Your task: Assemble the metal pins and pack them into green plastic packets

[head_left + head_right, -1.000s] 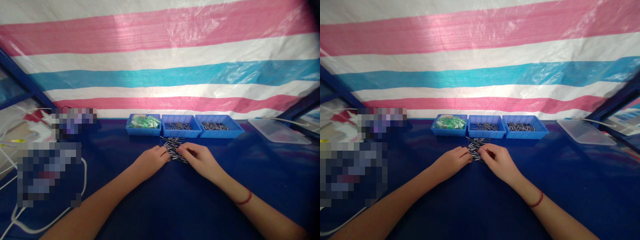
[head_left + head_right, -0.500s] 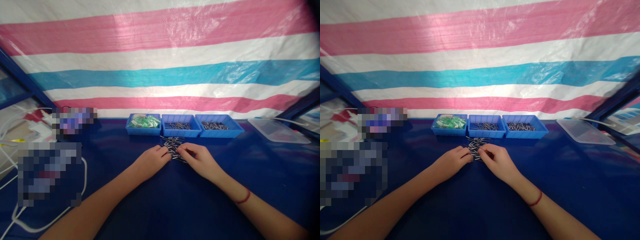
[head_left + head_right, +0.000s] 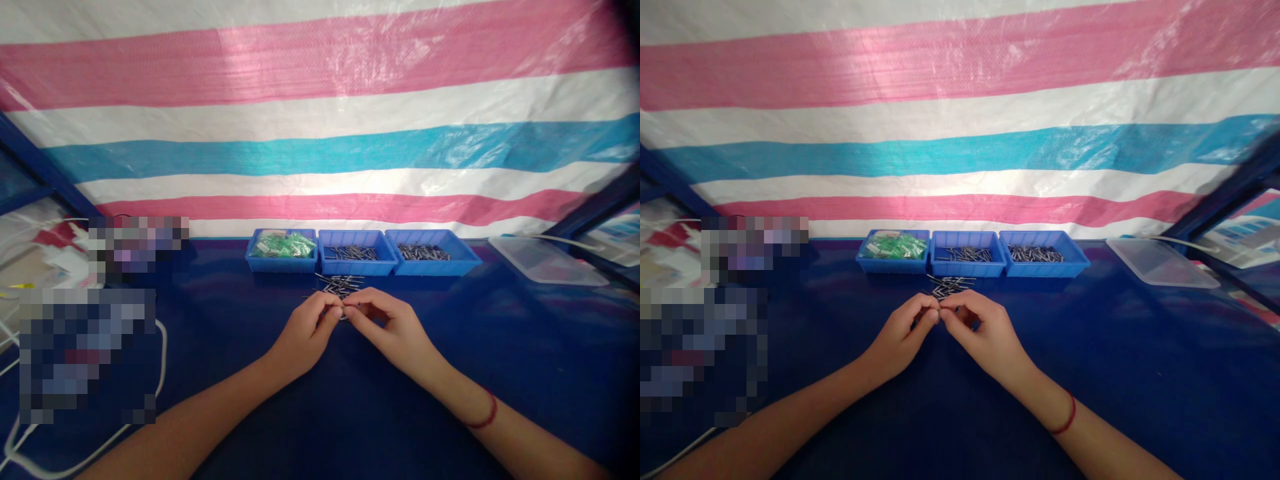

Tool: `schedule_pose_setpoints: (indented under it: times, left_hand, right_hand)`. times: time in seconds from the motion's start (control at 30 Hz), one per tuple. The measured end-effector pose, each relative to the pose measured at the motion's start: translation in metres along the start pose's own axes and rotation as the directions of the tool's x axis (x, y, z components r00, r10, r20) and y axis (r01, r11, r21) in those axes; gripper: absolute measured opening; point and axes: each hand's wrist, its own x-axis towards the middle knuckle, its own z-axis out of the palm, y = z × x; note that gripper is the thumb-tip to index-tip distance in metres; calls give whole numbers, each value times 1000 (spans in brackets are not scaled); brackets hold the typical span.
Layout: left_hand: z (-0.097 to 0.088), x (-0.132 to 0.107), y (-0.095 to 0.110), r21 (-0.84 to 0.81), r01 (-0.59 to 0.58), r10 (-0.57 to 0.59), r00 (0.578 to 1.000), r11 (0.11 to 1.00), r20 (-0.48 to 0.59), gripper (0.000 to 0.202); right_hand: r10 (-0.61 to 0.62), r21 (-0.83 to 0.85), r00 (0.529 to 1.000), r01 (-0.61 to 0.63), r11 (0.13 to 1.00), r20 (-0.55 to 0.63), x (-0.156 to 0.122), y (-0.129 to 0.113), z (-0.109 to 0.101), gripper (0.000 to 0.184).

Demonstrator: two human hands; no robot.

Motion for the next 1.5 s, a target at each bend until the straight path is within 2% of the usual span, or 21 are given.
schedule_pose_setpoints:
  times: [0.1, 0.23, 0.43, 0.63, 0.8, 1.0, 1.27, 1.5]
  left_hand:
    - [3, 0, -1, -27, 4, -4, 1000, 1000, -9, 19]
    - [5, 0, -4, -9, -13, 13, 1000, 1000, -7, 18]
    - [5, -2, -4, -18, -42, 42, 999, 999, -29, 18]
    - [3, -2, -3, -74, 8, -12, 998, 997, -62, 19]
    - [4, -1, -3, -123, -2, -4, 999, 992, -50, 17]
    - [3, 0, 0, -18, -40, 41, 999, 999, 11, 18]
    - [2, 2, 3, -32, -45, 46, 998, 998, 34, 19]
    - [4, 0, 1, -19, -51, 51, 999, 999, -20, 15]
  right_hand:
    - [10, 69, 1000, -9, 998, -21, -1, 0, 2, 14]
    - [-5, 54, 1000, 6, 999, -8, -1, 1, 1, 16]
    - [-22, 79, 998, 26, 997, -56, -2, 0, 0, 13]
    - [-55, 84, 998, 55, 995, 1, -1, -2, 0, 11]
    - [-56, 86, 998, 53, 995, 37, -2, -4, -2, 9]
    - [-45, 102, 999, 45, 994, 5, -3, -5, 0, 9]
    - [-72, 56, 997, 73, 996, -14, -2, -6, -1, 12]
    - [-100, 36, 995, 101, 994, -29, -3, -7, -3, 10]
